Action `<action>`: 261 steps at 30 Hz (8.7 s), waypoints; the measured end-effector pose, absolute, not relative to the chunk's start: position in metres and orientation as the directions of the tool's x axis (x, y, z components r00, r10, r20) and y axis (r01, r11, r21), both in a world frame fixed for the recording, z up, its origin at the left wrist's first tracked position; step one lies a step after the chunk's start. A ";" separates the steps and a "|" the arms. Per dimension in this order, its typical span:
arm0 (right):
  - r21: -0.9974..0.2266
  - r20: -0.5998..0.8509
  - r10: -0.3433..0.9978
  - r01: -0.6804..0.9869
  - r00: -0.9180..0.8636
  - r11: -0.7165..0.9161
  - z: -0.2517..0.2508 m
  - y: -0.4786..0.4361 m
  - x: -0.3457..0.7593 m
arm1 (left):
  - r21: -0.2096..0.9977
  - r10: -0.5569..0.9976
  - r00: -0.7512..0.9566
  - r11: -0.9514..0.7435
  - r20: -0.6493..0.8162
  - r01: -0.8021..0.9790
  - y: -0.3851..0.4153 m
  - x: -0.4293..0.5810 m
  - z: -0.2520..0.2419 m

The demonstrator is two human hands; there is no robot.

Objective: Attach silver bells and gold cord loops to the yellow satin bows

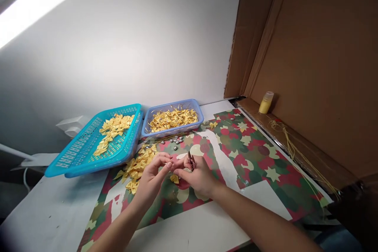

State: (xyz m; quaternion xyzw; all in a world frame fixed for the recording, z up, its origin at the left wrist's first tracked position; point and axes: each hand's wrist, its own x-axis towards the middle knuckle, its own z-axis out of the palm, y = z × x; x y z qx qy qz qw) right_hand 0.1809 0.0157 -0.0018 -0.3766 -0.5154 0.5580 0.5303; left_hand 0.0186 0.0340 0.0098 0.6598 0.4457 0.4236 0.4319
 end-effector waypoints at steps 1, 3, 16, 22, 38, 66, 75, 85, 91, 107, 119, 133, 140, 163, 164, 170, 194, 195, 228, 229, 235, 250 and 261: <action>-0.975 0.124 0.981 -0.202 -0.152 0.092 -0.002 0.016 0.180 | 0.938 0.954 0.238 -0.242 0.183 0.249 0.033 0.019 0.010; -0.978 0.119 0.981 -0.189 -0.156 0.088 -0.003 0.016 0.179 | 0.915 0.950 0.230 -0.275 0.211 0.294 0.031 0.019 0.012; -0.999 0.032 0.975 -0.023 -0.222 0.028 0.008 0.036 0.211 | 0.820 0.913 0.180 -0.407 0.365 0.403 0.037 0.021 0.012; -0.997 -0.038 0.959 -0.049 -0.282 -0.054 0.007 0.037 0.215 | 0.864 0.934 0.148 -0.356 0.324 0.355 0.042 0.018 0.011; -0.998 0.051 0.999 -0.034 0.003 0.051 -0.002 0.045 0.221 | 0.902 0.972 0.125 -0.232 0.199 0.364 0.043 0.012 -0.003; -0.471 0.292 0.783 0.795 0.549 -0.382 -0.027 0.070 0.321 | 0.511 0.855 0.470 -0.511 0.218 0.691 0.029 0.003 -0.022; -0.370 0.261 0.925 0.913 0.277 -0.169 -0.034 0.070 0.281 | 0.568 0.882 0.425 -0.460 0.204 0.683 0.029 0.004 -0.017; -0.467 0.311 0.935 0.884 0.168 -0.004 -0.041 0.069 0.278 | 0.979 0.974 0.202 0.058 -0.099 0.197 0.022 0.012 -0.005; -0.530 0.341 0.937 0.838 0.075 0.126 -0.032 0.067 0.267 | 0.953 0.947 0.176 0.287 -0.268 -0.093 0.025 0.014 -0.006; -0.386 0.560 0.738 0.670 -0.376 0.634 -0.001 0.016 0.190 | 0.976 0.992 0.091 -0.102 0.086 0.192 0.007 0.018 0.002; -0.438 0.490 0.769 0.646 -0.412 0.625 -0.002 0.019 0.187 | 0.953 0.975 0.151 -0.194 0.162 0.235 0.006 0.016 0.001; -0.467 0.643 0.701 0.566 -0.308 0.679 -0.006 0.018 0.181 | 0.983 0.985 0.135 -0.124 0.106 0.133 0.002 0.019 -0.001; -0.458 0.655 0.694 0.574 -0.298 0.679 -0.004 0.019 0.182 | 0.986 0.987 0.118 -0.119 0.106 0.114 0.003 0.021 -0.002; -0.516 0.460 0.745 0.536 -0.484 0.668 0.002 0.026 0.198 | 0.977 0.964 0.215 -0.185 0.159 0.107 0.006 0.014 0.001; -0.527 0.448 0.745 0.527 -0.494 0.667 0.002 0.026 0.199 | 0.979 0.965 0.217 -0.176 0.150 0.106 0.006 0.014 0.002; -0.557 0.418 0.754 0.513 -0.507 0.654 0.001 0.028 0.202 | 0.985 0.968 0.220 -0.143 0.119 0.096 0.007 0.013 0.003; -0.591 0.339 0.725 0.464 -0.599 0.660 0.003 0.029 0.206 | 0.948 0.892 0.402 0.284 -0.205 -0.146 0.015 0.011 0.007; -0.597 0.336 0.726 0.461 -0.599 0.657 0.003 0.029 0.206 | 0.944 0.891 0.405 0.290 -0.206 -0.157 0.015 0.010 0.007; -0.506 0.438 0.737 0.536 -0.515 0.676 -0.003 0.022 0.192 | 0.972 0.925 0.346 0.206 -0.156 -0.114 0.013 0.011 0.000; -0.506 0.456 0.746 0.547 -0.486 0.666 -0.005 0.021 0.190 | 0.974 0.928 0.340 0.198 -0.152 -0.105 0.013 0.012 -0.001; -0.501 0.521 0.767 0.594 -0.374 0.630 -0.013 0.016 0.183 | 0.970 0.922 0.348 0.220 -0.171 -0.104 0.010 0.014 -0.002; -0.554 0.493 0.792 0.571 -0.361 0.606 -0.012 0.018 0.185 | 0.956 0.925 0.302 0.275 -0.232 -0.107 0.014 0.013 0.001; -0.603 0.290 0.856 0.613 -0.428 0.511 -0.009 0.019 0.189 | 0.895 0.907 0.278 0.381 -0.315 -0.230 0.019 0.014 0.000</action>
